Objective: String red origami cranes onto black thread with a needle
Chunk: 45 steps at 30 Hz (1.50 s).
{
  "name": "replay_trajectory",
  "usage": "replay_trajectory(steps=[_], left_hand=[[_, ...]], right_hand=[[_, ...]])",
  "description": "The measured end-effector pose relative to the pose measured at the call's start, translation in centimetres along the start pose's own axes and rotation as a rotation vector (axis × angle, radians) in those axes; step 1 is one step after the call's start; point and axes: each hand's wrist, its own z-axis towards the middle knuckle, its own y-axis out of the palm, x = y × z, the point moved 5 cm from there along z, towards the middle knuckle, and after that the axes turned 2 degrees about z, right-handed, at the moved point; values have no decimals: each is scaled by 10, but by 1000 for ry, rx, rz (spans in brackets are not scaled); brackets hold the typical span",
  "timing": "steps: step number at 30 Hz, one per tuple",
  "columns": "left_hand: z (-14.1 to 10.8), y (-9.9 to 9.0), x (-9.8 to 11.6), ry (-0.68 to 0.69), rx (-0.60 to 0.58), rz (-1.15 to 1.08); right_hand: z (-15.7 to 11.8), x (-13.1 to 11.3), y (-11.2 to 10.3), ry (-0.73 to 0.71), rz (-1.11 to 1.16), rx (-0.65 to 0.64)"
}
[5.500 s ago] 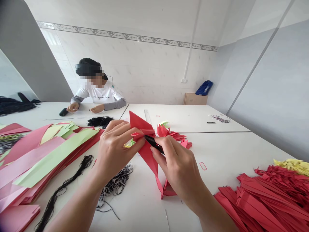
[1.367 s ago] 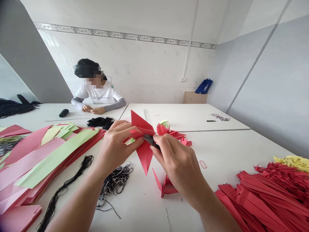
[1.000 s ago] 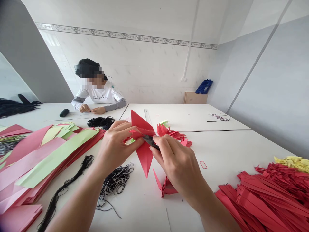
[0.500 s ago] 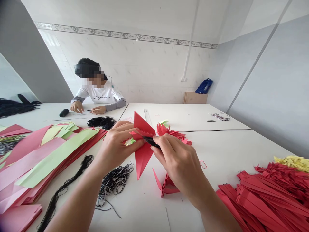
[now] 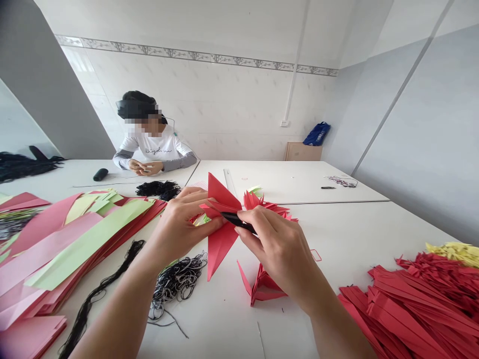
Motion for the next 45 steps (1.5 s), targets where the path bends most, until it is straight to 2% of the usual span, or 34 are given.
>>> replay_trajectory(steps=[8, 19, 26, 32, 38, 45], left_hand=[[0, 0, -1, -1, -2, -9], [0, 3, -2, -1, -17, 49], [-1, 4, -4, -12, -22, 48], [0, 6, -5, -21, -27, 44], [-1, 4, -5, -17, -16, 46], [0, 3, -3, -2, -3, 42]], right_hand=[[0, 1, 1, 18, 34, 14], [0, -3, 0, -25, -81, -23], [0, 2, 1, 11, 24, 1], [0, 0, -4, -5, 131, 88], [0, -2, -1, 17, -8, -6], [0, -6, 0, -8, -137, -25]])
